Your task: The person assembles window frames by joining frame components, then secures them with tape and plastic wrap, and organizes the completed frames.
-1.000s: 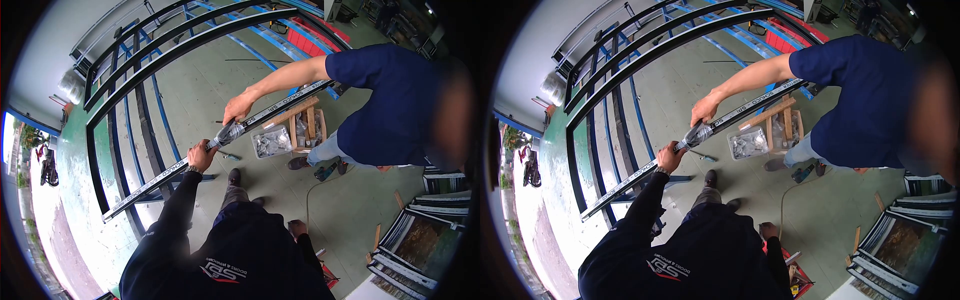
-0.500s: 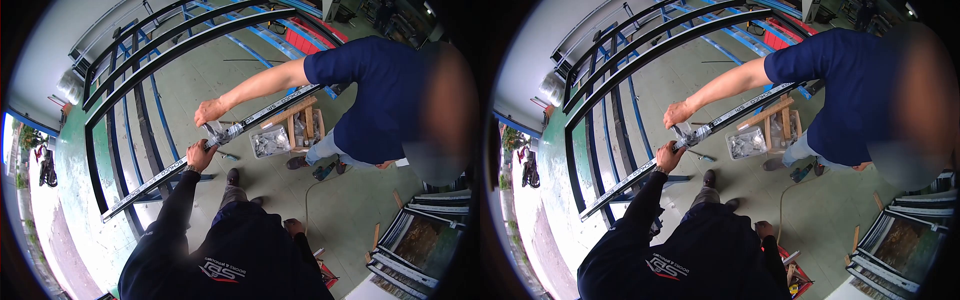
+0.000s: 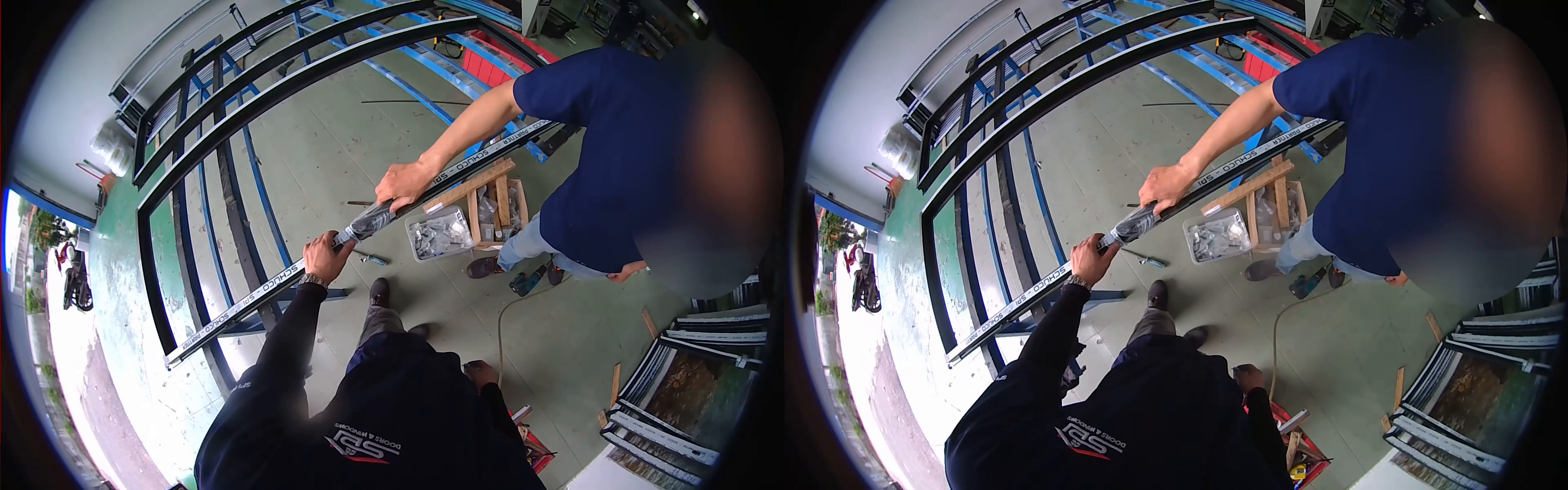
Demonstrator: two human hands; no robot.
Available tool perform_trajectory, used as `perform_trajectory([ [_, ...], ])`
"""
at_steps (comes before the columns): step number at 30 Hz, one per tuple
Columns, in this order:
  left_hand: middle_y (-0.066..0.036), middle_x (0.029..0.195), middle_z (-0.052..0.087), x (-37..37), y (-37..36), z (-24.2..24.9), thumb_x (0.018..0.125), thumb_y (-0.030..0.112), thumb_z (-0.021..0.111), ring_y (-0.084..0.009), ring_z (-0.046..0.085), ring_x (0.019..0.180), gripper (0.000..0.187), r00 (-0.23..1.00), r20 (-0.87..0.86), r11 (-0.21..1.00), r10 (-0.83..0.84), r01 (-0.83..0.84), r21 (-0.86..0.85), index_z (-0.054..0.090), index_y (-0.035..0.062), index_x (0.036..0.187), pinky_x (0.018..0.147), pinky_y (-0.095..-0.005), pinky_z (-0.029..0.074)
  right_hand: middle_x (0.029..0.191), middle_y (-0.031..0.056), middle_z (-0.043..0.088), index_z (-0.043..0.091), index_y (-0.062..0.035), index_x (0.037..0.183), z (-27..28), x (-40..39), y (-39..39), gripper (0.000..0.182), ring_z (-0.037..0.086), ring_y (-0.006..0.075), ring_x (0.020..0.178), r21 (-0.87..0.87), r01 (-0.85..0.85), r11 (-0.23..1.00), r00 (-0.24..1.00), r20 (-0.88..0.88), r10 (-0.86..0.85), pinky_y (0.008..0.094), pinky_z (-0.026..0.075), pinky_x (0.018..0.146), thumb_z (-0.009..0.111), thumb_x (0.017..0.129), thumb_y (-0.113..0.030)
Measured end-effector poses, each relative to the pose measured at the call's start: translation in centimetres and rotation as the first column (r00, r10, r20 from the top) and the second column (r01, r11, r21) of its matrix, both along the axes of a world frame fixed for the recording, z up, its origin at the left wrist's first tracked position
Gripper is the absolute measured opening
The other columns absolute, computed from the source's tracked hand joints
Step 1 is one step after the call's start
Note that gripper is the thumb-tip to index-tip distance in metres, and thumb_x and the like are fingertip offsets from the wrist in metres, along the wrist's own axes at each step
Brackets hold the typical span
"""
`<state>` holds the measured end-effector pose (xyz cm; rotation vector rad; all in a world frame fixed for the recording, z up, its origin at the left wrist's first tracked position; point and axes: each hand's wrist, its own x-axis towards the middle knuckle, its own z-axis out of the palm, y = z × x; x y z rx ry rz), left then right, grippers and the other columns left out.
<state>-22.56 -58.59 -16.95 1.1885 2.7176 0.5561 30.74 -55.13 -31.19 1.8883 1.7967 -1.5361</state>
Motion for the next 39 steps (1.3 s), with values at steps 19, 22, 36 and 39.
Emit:
perform_trajectory([
  [19, -0.017, 0.125, 0.059, -1.5, -5.7, 0.0, 0.072, 0.053, 0.081, -0.0346, 0.051, 0.123, 0.082, 0.982, -0.093, 0.981, 0.163, -0.172, -0.090, 0.054, 0.0005, 0.128, 0.105, -0.0466, 0.039, 0.091, 0.0134, 0.074, 0.072, 0.0014, 0.103, -5.2, 2.5, -0.7, 0.035, 0.068, 0.0183, 0.079, 0.054, 0.037, 0.998, 0.997, -0.069, -0.033, 0.0326, 0.054, 0.072, 0.076, 0.083, -0.027],
  [22, -0.016, 0.119, 0.065, -2.2, -6.6, -0.1, 0.071, 0.053, 0.082, -0.0329, 0.057, 0.118, 0.083, 0.988, 0.014, 0.979, 0.155, -0.151, -0.139, 0.055, 0.0016, 0.130, 0.106, -0.0465, 0.037, 0.091, 0.0137, 0.073, 0.072, 0.0010, 0.104, -4.1, 2.5, -0.6, 0.036, 0.068, 0.0184, 0.079, -0.004, 0.065, 0.998, 0.995, -0.081, -0.065, 0.0327, 0.054, 0.072, 0.077, 0.083, -0.028],
  [36, -0.017, 0.110, 0.070, -2.5, -6.5, 0.8, 0.075, 0.053, 0.079, -0.0310, 0.064, 0.109, 0.082, 0.992, 0.086, 0.989, 0.096, -0.085, -0.124, 0.052, 0.0009, 0.133, 0.111, -0.0486, 0.032, 0.104, 0.0169, 0.073, 0.072, -0.0030, 0.107, -1.9, -1.3, 1.7, 0.036, 0.070, 0.0279, 0.099, 0.054, -0.131, 0.990, 0.991, 0.009, 0.131, 0.0374, 0.055, 0.086, 0.076, 0.082, -0.027],
  [39, -0.017, 0.109, 0.070, -2.3, -6.2, 1.7, 0.078, 0.055, 0.074, -0.0313, 0.064, 0.109, 0.069, 0.990, 0.104, 0.985, 0.093, -0.076, -0.154, 0.061, 0.0040, 0.124, 0.110, -0.0486, 0.032, 0.104, 0.0165, 0.073, 0.072, -0.0030, 0.107, -1.7, -2.3, 1.6, 0.035, 0.071, 0.0285, 0.096, 0.064, -0.146, 0.987, 0.989, -0.017, 0.147, 0.0381, 0.055, 0.085, 0.075, 0.082, -0.027],
])
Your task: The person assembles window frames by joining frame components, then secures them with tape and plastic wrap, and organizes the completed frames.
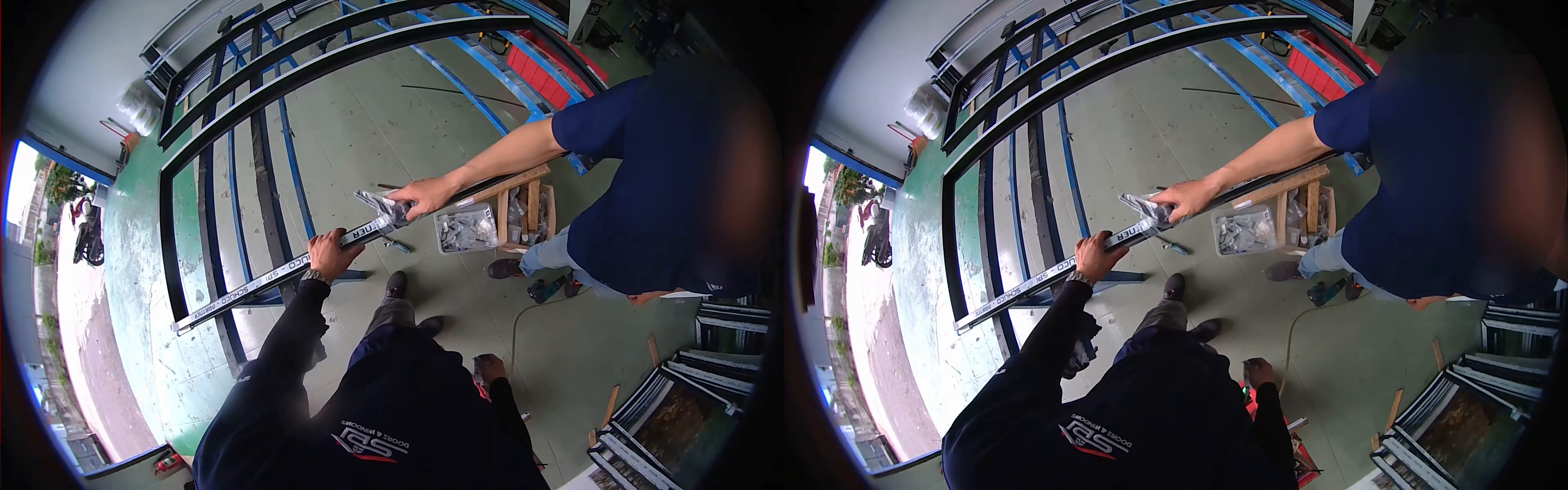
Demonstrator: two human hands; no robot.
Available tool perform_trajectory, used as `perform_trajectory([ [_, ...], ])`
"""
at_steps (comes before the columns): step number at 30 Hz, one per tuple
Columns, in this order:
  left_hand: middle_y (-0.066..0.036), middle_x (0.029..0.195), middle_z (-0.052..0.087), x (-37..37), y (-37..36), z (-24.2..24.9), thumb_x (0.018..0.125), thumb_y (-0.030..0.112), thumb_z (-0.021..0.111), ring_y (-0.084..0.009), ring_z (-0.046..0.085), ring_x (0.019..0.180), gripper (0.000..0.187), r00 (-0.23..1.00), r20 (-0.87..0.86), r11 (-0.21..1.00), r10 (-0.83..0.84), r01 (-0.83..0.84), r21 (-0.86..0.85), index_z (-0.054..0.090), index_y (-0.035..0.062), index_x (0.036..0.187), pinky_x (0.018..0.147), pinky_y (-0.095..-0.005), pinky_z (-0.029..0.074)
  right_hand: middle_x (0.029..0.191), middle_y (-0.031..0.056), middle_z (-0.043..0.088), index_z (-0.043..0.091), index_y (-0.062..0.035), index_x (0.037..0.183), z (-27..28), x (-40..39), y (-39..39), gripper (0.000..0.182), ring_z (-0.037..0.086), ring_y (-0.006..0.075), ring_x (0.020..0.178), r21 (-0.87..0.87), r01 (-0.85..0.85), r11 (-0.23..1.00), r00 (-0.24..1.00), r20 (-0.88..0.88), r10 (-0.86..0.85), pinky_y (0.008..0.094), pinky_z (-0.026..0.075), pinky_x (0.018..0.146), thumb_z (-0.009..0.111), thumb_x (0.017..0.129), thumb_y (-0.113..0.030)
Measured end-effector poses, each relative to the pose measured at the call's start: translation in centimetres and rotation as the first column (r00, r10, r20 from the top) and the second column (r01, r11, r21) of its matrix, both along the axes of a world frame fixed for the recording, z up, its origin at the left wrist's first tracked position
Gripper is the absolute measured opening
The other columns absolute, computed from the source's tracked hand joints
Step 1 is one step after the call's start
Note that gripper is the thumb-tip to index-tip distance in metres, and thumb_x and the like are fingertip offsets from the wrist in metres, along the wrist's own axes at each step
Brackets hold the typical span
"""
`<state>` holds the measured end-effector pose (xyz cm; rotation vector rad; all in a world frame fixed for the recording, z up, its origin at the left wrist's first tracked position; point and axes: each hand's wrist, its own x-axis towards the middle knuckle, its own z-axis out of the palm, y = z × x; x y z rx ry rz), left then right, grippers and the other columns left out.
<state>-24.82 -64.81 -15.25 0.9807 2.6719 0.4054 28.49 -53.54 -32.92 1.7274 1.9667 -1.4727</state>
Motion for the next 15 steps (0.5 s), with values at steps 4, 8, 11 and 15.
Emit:
perform_trajectory([
  [4, -0.015, 0.107, 0.070, -0.6, 0.5, 0.5, 0.080, 0.056, 0.071, -0.0304, 0.064, 0.109, 0.063, 0.996, 0.087, 1.000, -0.019, 0.020, -0.008, 0.065, 0.0067, 0.119, 0.103, -0.0467, 0.040, 0.103, 0.0164, 0.073, 0.073, -0.0030, 0.106, -1.0, -0.9, -1.0, 0.034, 0.072, 0.0279, 0.090, -0.023, 0.083, 0.996, 0.996, 0.016, -0.082, 0.0385, 0.056, 0.082, 0.074, 0.083, -0.027],
  [8, -0.015, 0.104, 0.070, 0.4, 3.1, 2.4, 0.083, 0.050, 0.071, -0.0333, 0.065, 0.103, 0.065, 0.976, 0.044, 0.955, -0.214, 0.199, 0.222, 0.058, 0.0063, 0.129, 0.087, -0.0432, 0.050, 0.098, 0.0160, 0.074, 0.073, -0.0029, 0.104, -0.9, -2.6, -2.1, 0.032, 0.072, 0.0256, 0.088, 0.072, 0.033, 0.997, 0.998, 0.044, -0.037, 0.0382, 0.057, 0.079, 0.072, 0.083, -0.027],
  [11, -0.017, 0.084, 0.070, 3.4, 6.4, 6.9, 0.085, 0.049, 0.071, -0.0370, 0.069, 0.081, 0.075, 0.900, 0.200, 0.922, -0.386, 0.371, 0.109, 0.049, 0.0012, 0.138, 0.072, -0.0469, 0.053, 0.098, 0.0165, 0.074, 0.074, -0.0058, 0.102, -1.3, -3.9, -3.4, 0.033, 0.071, 0.0303, 0.094, 0.025, 0.048, 0.999, 0.997, 0.056, -0.049, 0.0409, 0.056, 0.085, 0.072, 0.083, -0.033],
  [15, -0.025, 0.093, 0.070, 2.5, 10.3, 6.3, 0.086, 0.049, 0.067, -0.0418, 0.069, 0.084, 0.104, 0.835, 0.280, 0.828, -0.474, 0.531, -0.182, 0.009, -0.0031, 0.155, 0.077, -0.0497, 0.053, 0.102, 0.0142, 0.074, 0.074, -0.0080, 0.105, 1.1, -7.7, -4.6, 0.036, 0.070, 0.0303, 0.098, 0.047, 0.127, 0.991, 0.987, 0.092, -0.131, 0.0400, 0.055, 0.087, 0.067, 0.086, -0.038],
])
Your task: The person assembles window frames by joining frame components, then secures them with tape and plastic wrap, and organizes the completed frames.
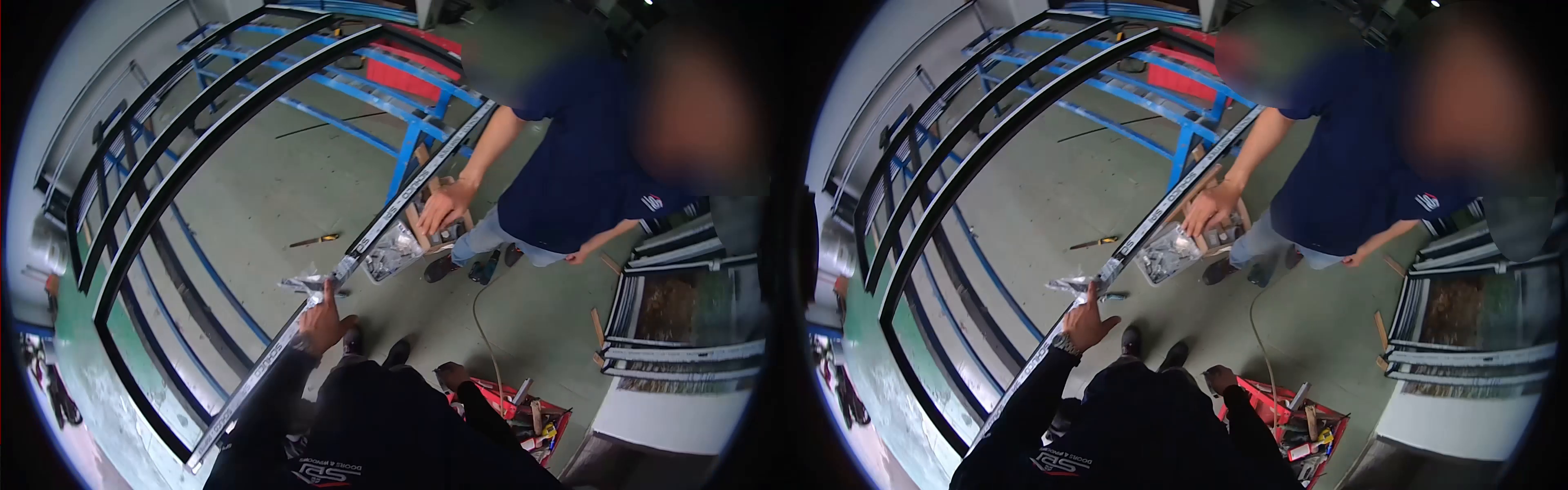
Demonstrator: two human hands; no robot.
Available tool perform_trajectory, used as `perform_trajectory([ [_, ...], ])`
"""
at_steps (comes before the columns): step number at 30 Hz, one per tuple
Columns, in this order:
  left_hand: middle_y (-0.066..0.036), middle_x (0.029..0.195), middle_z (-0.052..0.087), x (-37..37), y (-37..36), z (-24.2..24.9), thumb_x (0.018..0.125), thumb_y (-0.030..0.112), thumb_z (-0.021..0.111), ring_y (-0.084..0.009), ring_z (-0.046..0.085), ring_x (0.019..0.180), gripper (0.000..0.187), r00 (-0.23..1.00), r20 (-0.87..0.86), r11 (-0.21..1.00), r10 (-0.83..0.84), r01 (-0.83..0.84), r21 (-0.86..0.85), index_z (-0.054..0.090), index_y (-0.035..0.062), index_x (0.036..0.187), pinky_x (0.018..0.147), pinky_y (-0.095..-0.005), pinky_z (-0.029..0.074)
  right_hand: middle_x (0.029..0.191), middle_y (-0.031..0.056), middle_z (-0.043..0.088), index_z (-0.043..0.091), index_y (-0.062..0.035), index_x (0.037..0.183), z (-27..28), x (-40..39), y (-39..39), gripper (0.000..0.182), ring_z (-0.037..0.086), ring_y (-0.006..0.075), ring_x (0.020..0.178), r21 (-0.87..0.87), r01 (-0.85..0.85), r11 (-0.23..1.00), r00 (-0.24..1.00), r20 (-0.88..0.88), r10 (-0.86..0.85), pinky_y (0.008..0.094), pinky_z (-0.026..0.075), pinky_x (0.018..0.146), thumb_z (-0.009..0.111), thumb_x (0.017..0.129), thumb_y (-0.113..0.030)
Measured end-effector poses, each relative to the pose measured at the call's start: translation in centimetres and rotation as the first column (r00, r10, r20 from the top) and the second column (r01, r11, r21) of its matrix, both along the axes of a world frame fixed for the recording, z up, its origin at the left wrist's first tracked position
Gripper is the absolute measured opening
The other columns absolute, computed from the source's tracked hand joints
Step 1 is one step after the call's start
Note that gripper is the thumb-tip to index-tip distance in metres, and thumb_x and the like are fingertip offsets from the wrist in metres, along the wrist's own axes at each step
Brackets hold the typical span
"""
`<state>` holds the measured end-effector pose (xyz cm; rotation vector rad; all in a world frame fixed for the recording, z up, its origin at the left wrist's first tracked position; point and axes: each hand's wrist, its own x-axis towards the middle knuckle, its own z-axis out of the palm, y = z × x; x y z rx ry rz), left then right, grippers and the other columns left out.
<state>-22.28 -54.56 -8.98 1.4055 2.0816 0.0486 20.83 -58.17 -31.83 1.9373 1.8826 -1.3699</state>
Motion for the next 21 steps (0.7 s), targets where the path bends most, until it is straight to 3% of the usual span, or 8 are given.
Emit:
perform_trajectory([
  [2, -0.027, 0.105, 0.070, -0.7, 0.2, -2.0, 0.083, 0.045, 0.071, -0.0427, 0.069, 0.093, 0.103, 0.999, 0.028, 0.962, 0.027, -0.034, 0.272, 0.013, 0.0011, 0.155, 0.080, -0.0498, 0.054, 0.109, 0.0134, 0.072, 0.074, -0.0126, 0.109, 1.3, -1.6, -0.2, 0.044, 0.067, 0.0334, 0.105, 0.019, 0.004, 1.000, 0.996, 0.083, -0.006, 0.0430, 0.053, 0.092, 0.064, 0.086, -0.049],
  [3, -0.025, 0.112, 0.069, -2.7, -0.4, -3.7, 0.081, 0.039, 0.074, -0.0430, 0.068, 0.096, 0.093, 0.974, 0.113, 0.940, -0.198, 0.156, 0.305, 0.025, 0.0024, 0.150, 0.081, -0.0501, 0.054, 0.112, 0.0123, 0.072, 0.073, -0.0145, 0.110, 2.3, -2.7, -0.7, 0.043, 0.067, 0.0327, 0.106, 0.049, 0.043, 0.998, 0.998, 0.036, -0.045, 0.0421, 0.053, 0.093, 0.064, 0.085, -0.049],
  [4, -0.020, 0.108, 0.070, -2.1, 0.1, -2.1, 0.080, 0.028, 0.079, -0.0425, 0.068, 0.081, 0.080, 0.990, 0.035, 0.963, -0.138, 0.126, 0.240, 0.037, -0.0010, 0.141, 0.073, -0.0534, 0.052, 0.112, 0.0112, 0.071, 0.073, -0.0164, 0.111, 2.8, -3.1, -1.1, 0.043, 0.067, 0.0320, 0.105, 0.056, 0.069, 0.996, 0.997, 0.030, -0.071, 0.0416, 0.053, 0.092, 0.064, 0.086, -0.049],
  [6, -0.020, 0.109, 0.066, -3.0, 0.3, -1.9, 0.079, 0.029, 0.079, -0.0408, 0.065, 0.090, 0.070, 0.985, 0.170, 0.956, 0.001, -0.051, 0.290, 0.046, -0.0001, 0.133, 0.079, -0.0516, 0.050, 0.113, 0.0110, 0.071, 0.073, -0.0171, 0.113, 3.4, -3.8, -1.9, 0.042, 0.067, 0.0311, 0.105, 0.019, 0.226, 0.974, 0.973, 0.046, -0.227, 0.0418, 0.053, 0.093, 0.063, 0.087, -0.049],
  [9, -0.019, 0.115, 0.059, -4.6, 1.1, -2.2, 0.081, 0.041, 0.073, -0.0404, 0.052, 0.112, 0.065, 0.979, -0.171, 0.788, -0.112, 0.192, 0.585, 0.052, 0.0000, 0.126, 0.100, -0.0512, 0.038, 0.114, 0.0120, 0.071, 0.069, -0.0184, 0.118, 4.1, -4.0, -4.4, 0.041, 0.067, 0.0325, 0.106, 0.064, 0.443, 0.894, 0.894, 0.044, -0.446, 0.0426, 0.053, 0.094, 0.062, 0.089, -0.047],
  [10, -0.019, 0.120, 0.059, -5.8, 1.1, -3.1, 0.080, 0.043, 0.074, -0.0405, 0.053, 0.114, 0.069, 0.939, -0.285, 0.767, -0.192, 0.325, 0.553, 0.050, -0.0003, 0.129, 0.100, -0.0505, 0.038, 0.114, 0.0150, 0.070, 0.063, -0.0194, 0.126, 2.9, -3.9, -5.8, 0.044, 0.067, 0.0343, 0.106, 0.188, 0.465, 0.865, 0.869, 0.092, -0.487, 0.0442, 0.052, 0.095, 0.061, 0.089, -0.043],
  [13, -0.024, 0.121, 0.060, -8.3, 1.6, -5.0, 0.080, 0.041, 0.074, -0.0428, 0.057, 0.113, 0.070, 0.901, -0.077, 0.837, -0.428, 0.427, 0.343, 0.049, 0.0002, 0.131, 0.096, -0.0510, 0.044, 0.113, 0.0218, 0.068, 0.052, -0.0155, 0.135, 6.1, -3.3, -9.5, 0.053, 0.065, 0.0409, 0.107, 0.106, 0.728, 0.677, 0.674, 0.065, -0.736, 0.0482, 0.052, 0.093, 0.065, 0.087, -0.033],
  [21, -0.028, 0.110, 0.067, -8.1, 1.6, -6.2, 0.082, 0.033, 0.074, -0.0456, 0.066, 0.101, 0.068, 0.906, -0.090, 0.855, -0.414, 0.421, 0.302, 0.047, -0.0015, 0.135, 0.087, -0.0513, 0.052, 0.109, 0.0245, 0.068, 0.049, -0.0051, 0.128, 4.3, 3.5, -18.9, 0.057, 0.065, 0.0417, 0.105, 0.421, 0.896, 0.140, 0.132, 0.047, -0.990, 0.0493, 0.052, 0.088, 0.073, 0.083, -0.031],
])
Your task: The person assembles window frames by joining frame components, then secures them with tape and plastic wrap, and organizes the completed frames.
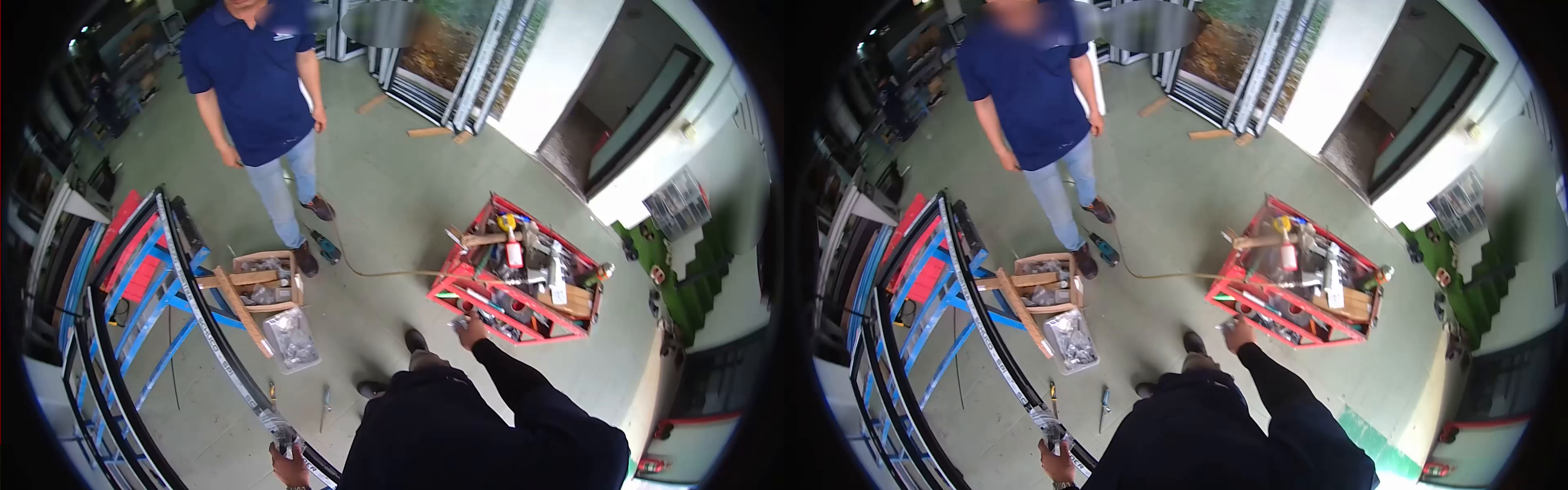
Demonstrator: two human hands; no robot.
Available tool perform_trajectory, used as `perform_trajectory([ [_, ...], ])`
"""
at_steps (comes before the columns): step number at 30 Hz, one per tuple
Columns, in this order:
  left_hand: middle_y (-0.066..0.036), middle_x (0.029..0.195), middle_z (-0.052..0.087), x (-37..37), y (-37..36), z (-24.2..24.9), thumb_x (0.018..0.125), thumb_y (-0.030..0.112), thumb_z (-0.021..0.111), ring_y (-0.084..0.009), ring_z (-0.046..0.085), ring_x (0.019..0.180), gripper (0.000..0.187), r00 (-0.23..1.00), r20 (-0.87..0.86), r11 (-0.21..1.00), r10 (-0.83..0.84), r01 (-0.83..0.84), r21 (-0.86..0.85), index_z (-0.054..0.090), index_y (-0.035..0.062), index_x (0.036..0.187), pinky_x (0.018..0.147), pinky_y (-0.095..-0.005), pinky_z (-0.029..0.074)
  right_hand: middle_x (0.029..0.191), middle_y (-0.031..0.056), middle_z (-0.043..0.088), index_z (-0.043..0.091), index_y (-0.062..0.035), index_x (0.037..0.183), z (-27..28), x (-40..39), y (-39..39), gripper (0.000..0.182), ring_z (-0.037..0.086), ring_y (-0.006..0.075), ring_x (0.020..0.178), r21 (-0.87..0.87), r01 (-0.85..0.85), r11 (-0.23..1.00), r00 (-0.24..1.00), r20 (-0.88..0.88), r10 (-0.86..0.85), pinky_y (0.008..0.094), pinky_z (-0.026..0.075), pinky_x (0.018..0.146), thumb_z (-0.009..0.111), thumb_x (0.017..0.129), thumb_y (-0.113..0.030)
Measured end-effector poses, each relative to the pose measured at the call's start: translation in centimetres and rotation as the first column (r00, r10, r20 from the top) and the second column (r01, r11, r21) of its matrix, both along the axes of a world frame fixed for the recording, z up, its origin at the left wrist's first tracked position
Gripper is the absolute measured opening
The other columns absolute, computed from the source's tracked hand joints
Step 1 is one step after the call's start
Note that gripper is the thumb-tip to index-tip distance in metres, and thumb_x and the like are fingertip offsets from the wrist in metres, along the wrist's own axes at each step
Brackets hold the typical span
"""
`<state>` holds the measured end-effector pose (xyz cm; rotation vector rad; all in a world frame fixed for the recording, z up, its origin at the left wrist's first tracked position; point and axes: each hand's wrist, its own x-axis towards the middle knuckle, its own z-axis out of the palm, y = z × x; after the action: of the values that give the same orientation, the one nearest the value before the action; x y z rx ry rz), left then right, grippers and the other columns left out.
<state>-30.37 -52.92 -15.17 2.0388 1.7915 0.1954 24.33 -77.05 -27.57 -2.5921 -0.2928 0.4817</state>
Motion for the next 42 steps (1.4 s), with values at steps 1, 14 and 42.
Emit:
perform_trajectory([
  [1, -0.028, 0.108, 0.068, 0.4, -0.2, 0.4, 0.083, 0.031, 0.073, -0.0461, 0.066, 0.099, 0.066, 0.999, -0.016, 0.999, 0.041, -0.041, -0.010, 0.047, -0.0012, 0.135, 0.087, -0.0519, 0.052, 0.106, 0.0246, 0.068, 0.047, -0.0070, 0.129, 1.3, 2.1, -0.9, 0.053, 0.066, 0.0436, 0.101, -0.041, 0.029, 0.999, 0.998, -0.046, -0.031, 0.0518, 0.052, 0.087, 0.069, 0.086, -0.029],
  [14, -0.027, 0.121, 0.060, 7.5, -6.4, 0.8, 0.085, 0.024, 0.069, -0.0447, 0.057, 0.113, 0.057, 0.791, 0.040, 0.783, 0.611, -0.611, 0.116, 0.049, -0.0032, 0.131, 0.096, -0.0492, 0.046, 0.115, 0.0250, 0.065, 0.057, -0.0070, 0.131, 3.9, 28.4, -4.5, 0.047, 0.064, 0.0394, 0.106, -0.087, 0.043, 0.995, 0.835, 0.550, 0.012, 0.0482, 0.051, 0.087, 0.066, 0.086, -0.020],
  [42, -0.025, 0.106, 0.068, 6.1, -8.1, 2.0, 0.088, 0.021, 0.070, -0.0391, 0.066, 0.101, 0.041, 0.276, 0.479, 0.323, 0.834, -0.946, -0.017, 0.061, -0.0065, 0.117, 0.090, -0.0423, 0.051, 0.078, 0.0128, 0.071, 0.066, 0.0014, 0.097, 5.1, -16.0, 33.8, 0.022, 0.071, 0.0215, 0.070, 0.329, -0.944, 0.014, -0.101, -0.328, 0.939, 0.0335, 0.053, 0.069, 0.061, 0.096, -0.020],
])
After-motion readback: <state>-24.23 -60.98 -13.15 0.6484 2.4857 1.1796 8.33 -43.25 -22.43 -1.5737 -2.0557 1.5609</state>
